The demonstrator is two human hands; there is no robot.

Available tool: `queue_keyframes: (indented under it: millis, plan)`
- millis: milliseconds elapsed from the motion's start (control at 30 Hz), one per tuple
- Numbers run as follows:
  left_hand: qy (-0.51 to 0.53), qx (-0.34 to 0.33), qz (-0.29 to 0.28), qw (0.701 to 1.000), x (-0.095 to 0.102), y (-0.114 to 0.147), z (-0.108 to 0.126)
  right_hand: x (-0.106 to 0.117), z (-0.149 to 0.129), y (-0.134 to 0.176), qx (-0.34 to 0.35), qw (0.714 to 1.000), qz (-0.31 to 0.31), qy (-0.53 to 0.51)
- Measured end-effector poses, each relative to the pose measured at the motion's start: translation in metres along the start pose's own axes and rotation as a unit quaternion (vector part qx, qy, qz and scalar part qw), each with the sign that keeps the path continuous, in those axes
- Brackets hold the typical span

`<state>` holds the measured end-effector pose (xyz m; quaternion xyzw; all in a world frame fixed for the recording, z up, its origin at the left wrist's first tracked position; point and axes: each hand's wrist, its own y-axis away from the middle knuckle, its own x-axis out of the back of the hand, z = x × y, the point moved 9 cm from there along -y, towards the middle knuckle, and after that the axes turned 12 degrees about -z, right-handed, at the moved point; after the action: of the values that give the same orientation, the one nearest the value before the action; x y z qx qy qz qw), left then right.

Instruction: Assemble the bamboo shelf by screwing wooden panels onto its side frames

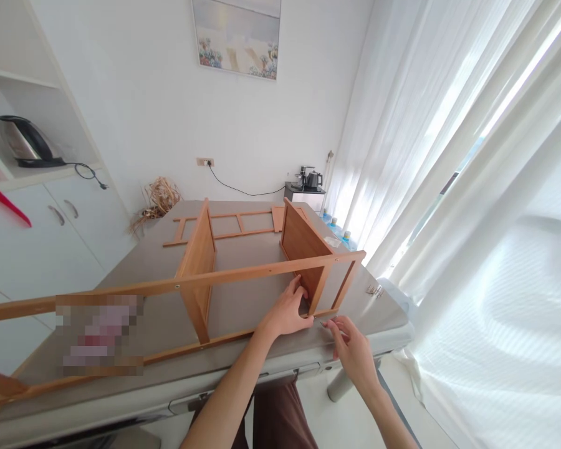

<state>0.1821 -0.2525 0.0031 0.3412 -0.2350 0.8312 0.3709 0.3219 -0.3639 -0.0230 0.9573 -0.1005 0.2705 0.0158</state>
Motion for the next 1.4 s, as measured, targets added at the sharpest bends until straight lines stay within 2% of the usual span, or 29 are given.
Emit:
queue_keyframes:
  millis: [633, 1400]
  plan:
    - [-0.012, -0.004, -0.011, 1.000, -0.002, -0.001, -0.001, -0.009, -0.007, -0.011, 0.004, 0.995, 0.000, 0.096]
    - [-0.018, -0.003, -0.009, 1.000, 0.000, 0.000, 0.001, -0.010, -0.006, -0.010, -0.001, 0.995, 0.009, 0.100]
